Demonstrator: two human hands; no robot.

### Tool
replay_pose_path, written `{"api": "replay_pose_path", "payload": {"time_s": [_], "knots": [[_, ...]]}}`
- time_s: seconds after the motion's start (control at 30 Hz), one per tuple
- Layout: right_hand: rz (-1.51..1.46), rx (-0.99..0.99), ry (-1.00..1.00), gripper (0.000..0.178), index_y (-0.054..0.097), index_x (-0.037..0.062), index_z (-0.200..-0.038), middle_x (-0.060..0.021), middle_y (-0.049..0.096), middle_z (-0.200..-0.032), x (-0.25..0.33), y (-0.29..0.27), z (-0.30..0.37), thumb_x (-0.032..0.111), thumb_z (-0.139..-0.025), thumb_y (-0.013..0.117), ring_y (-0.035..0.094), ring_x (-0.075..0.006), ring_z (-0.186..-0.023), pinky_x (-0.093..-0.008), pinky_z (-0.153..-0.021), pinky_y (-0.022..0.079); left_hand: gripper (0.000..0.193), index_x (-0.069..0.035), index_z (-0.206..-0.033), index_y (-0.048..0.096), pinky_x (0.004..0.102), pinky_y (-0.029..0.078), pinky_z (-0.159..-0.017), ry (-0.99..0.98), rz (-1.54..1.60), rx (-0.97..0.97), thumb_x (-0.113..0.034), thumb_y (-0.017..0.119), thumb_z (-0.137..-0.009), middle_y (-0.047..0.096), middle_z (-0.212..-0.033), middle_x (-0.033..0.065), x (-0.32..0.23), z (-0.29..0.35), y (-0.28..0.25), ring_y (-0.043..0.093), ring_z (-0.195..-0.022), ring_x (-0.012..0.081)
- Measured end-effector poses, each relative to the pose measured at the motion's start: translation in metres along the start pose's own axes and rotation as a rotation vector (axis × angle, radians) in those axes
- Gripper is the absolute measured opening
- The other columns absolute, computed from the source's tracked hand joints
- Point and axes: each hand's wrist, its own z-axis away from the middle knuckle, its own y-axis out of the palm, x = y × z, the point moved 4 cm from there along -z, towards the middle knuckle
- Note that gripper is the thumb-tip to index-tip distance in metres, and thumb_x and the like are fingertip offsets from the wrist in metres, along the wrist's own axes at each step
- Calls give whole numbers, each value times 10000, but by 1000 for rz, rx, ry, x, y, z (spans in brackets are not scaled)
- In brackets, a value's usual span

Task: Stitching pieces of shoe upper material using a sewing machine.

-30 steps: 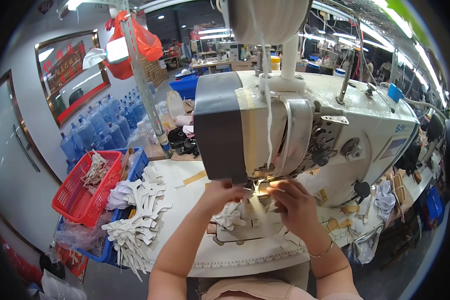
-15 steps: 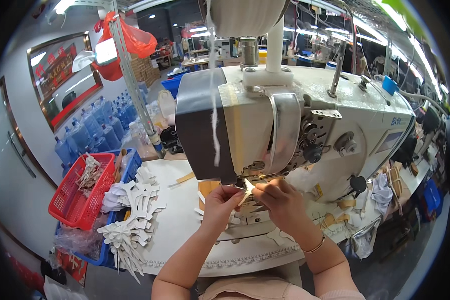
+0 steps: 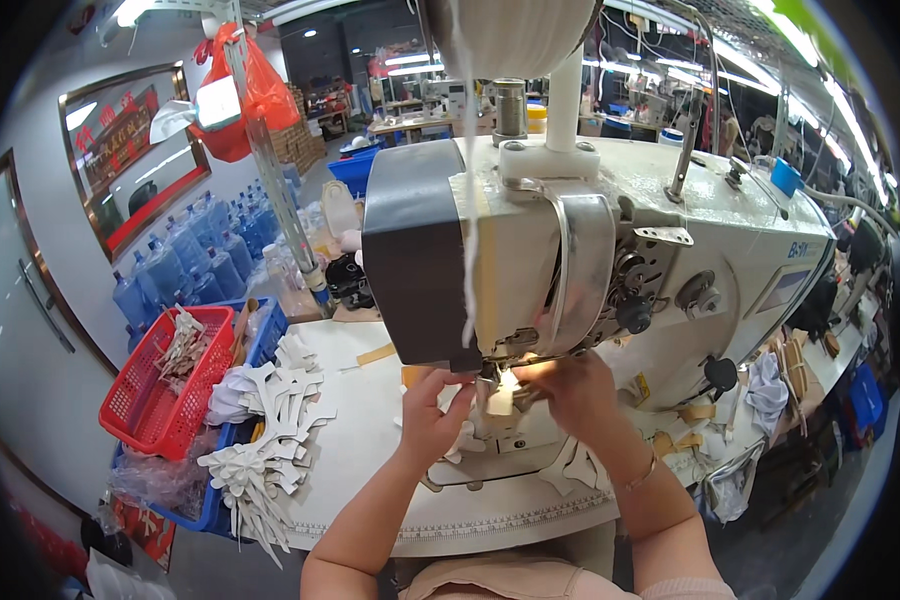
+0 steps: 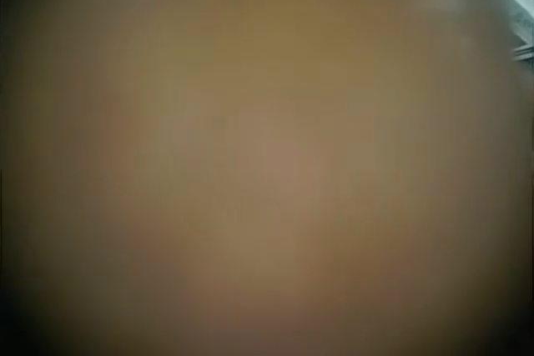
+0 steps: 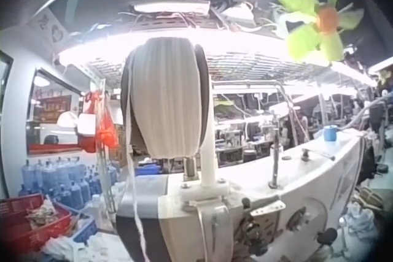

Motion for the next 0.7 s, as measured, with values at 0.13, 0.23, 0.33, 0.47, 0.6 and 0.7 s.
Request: {"api": "replay_pose_path", "payload": {"time_s": [0.13,0.23,0.33,0.47,0.6,0.7], "knots": [[-83,-4,64,106,714,169,-865,-78,619,-687,-13,4,-12,163,-763,686,572,-290,-635,-377,-563,453,209,-30,-904,641,299,475,-631,375,-359,18,79,625,-727,619,-870,78,-12,5,7,596,-744,266],[-146,-25,-25,309,676,176,-968,-27,648,-946,2,-5,2,81,-674,701,579,-238,-759,-356,-616,489,187,-42,-857,657,336,487,-656,418,-324,41,73,641,-710,635,-876,76,-8,4,8,601,-767,267],[-121,-33,-65,496,627,188,-1053,21,609,-1145,25,-15,12,24,-591,700,551,-199,-816,-317,-633,512,180,-54,-830,659,327,488,-656,581,-387,7,67,653,-698,649,-873,75,-10,6,11,607,-780,255],[-105,-76,-28,464,641,193,-1038,50,629,-1107,26,-13,12,11,-613,685,549,-201,-781,-288,-615,512,166,-60,-803,654,322,489,-666,550,-399,-7,63,654,-692,653,-864,73,-10,8,9,608,-789,257],[-97,-60,-27,438,647,194,-1031,38,638,-1083,23,-11,8,10,-634,682,554,-212,-767,-296,-634,518,197,-69,-816,671,316,519,-665,504,-442,-5,81,640,-692,652,-816,83,-11,3,9,634,-754,249],[-142,-93,-30,434,647,188,-1027,30,637,-1082,22,-9,8,2,-636,674,561,-217,-768,-302,-647,521,175,-55,-821,647,332,490,-686,481,-398,0,70,631,-700,646,-869,82,-9,5,10,592,-808,284]]}}
